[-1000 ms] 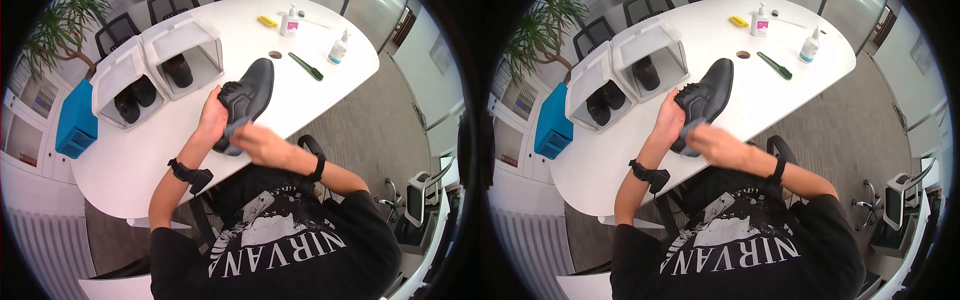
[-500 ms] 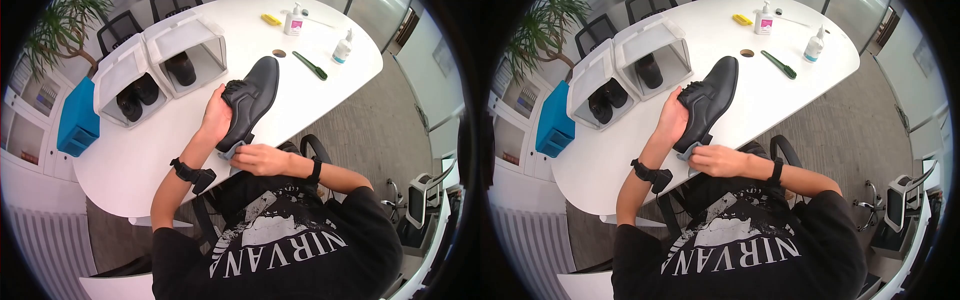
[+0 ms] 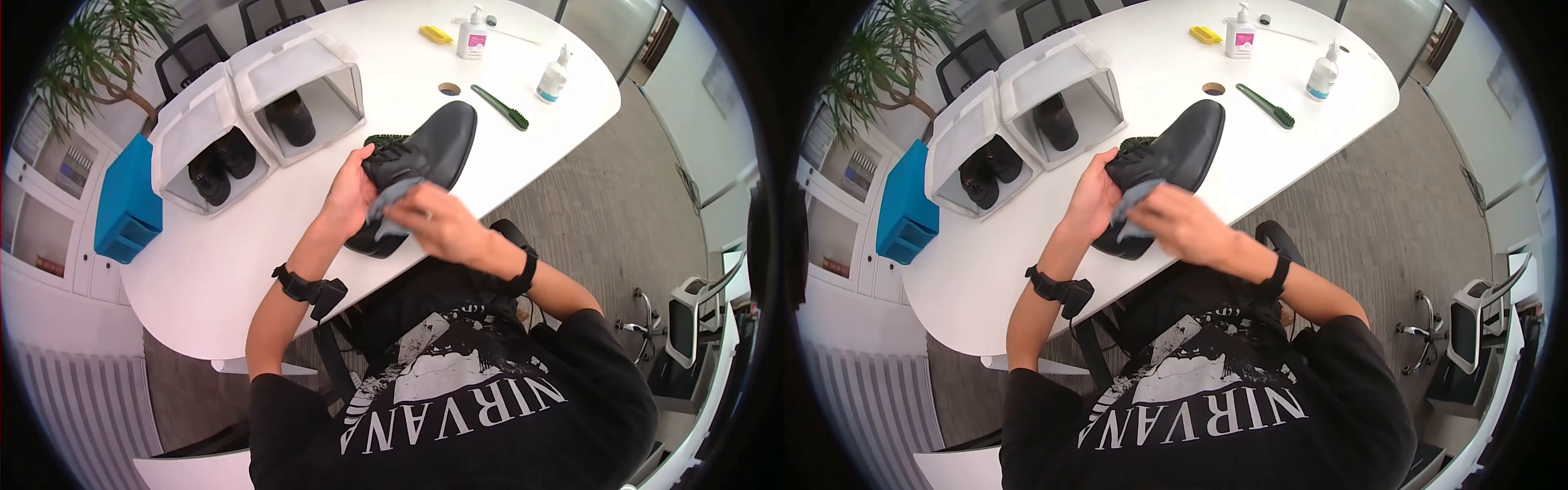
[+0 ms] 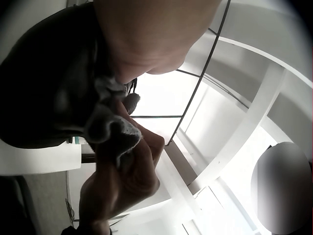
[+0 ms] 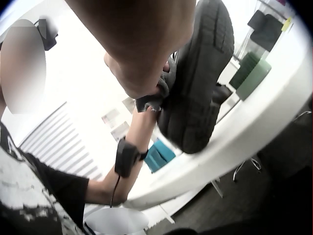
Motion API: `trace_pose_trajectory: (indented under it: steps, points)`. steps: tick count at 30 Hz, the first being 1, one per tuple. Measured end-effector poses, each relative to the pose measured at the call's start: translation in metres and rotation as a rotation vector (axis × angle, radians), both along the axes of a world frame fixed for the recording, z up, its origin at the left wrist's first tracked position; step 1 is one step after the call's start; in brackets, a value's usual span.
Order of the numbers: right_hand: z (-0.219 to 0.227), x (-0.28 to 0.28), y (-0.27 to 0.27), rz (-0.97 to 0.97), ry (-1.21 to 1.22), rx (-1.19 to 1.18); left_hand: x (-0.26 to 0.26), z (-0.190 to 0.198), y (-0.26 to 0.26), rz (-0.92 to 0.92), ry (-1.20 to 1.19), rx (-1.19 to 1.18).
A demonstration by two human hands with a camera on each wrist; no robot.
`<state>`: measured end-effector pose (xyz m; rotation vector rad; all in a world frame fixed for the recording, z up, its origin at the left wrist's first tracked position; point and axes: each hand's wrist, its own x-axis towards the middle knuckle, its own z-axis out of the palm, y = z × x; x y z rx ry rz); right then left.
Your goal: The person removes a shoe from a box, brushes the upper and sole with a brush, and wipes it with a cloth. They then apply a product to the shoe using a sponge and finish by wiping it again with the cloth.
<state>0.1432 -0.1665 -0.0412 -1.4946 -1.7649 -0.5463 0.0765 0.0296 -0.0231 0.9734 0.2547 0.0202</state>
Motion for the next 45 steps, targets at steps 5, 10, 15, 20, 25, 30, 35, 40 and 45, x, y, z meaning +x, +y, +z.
trace_pose_trajectory:
  steps: [5, 10, 15, 20, 25, 30, 35, 40, 45]
  points:
    - [0.015, 0.017, -0.035, -0.193, 0.011, -0.060, -0.002, 0.010, 0.022, -0.116, -0.001, 0.116]
    - [0.001, 0.041, -0.046, -0.378, 0.286, -0.163, -0.002, -0.005, 0.074, -0.097, 0.167, 0.574]
    - [-0.018, 0.040, -0.028, -0.350, 0.553, -0.271, -0.009, -0.006, 0.062, -0.120, 0.285, 0.919]
    - [-0.021, 0.021, -0.006, -0.087, 0.481, -0.355, -0.007, -0.012, 0.067, -0.162, 0.258, 0.855]
    - [-0.015, 0.049, 0.015, -0.230, 0.456, -0.323, -0.007, -0.018, 0.065, -0.158, 0.169, 0.856]
    - [-0.025, 0.025, -0.005, 0.046, 0.323, -0.411, 0.002, -0.028, 0.075, -0.244, 0.226, 0.826]
    - [-0.021, 0.037, 0.006, -0.081, 0.317, -0.351, -0.002, -0.017, 0.065, -0.249, 0.194, 0.735]
    - [-0.022, 0.007, 0.015, 0.124, 0.035, -0.275, -0.004, -0.009, 0.061, -0.171, 0.232, 0.860]
    - [0.000, -0.014, 0.015, 0.256, -0.097, -0.169, -0.004, -0.011, 0.064, -0.196, 0.259, 0.830]
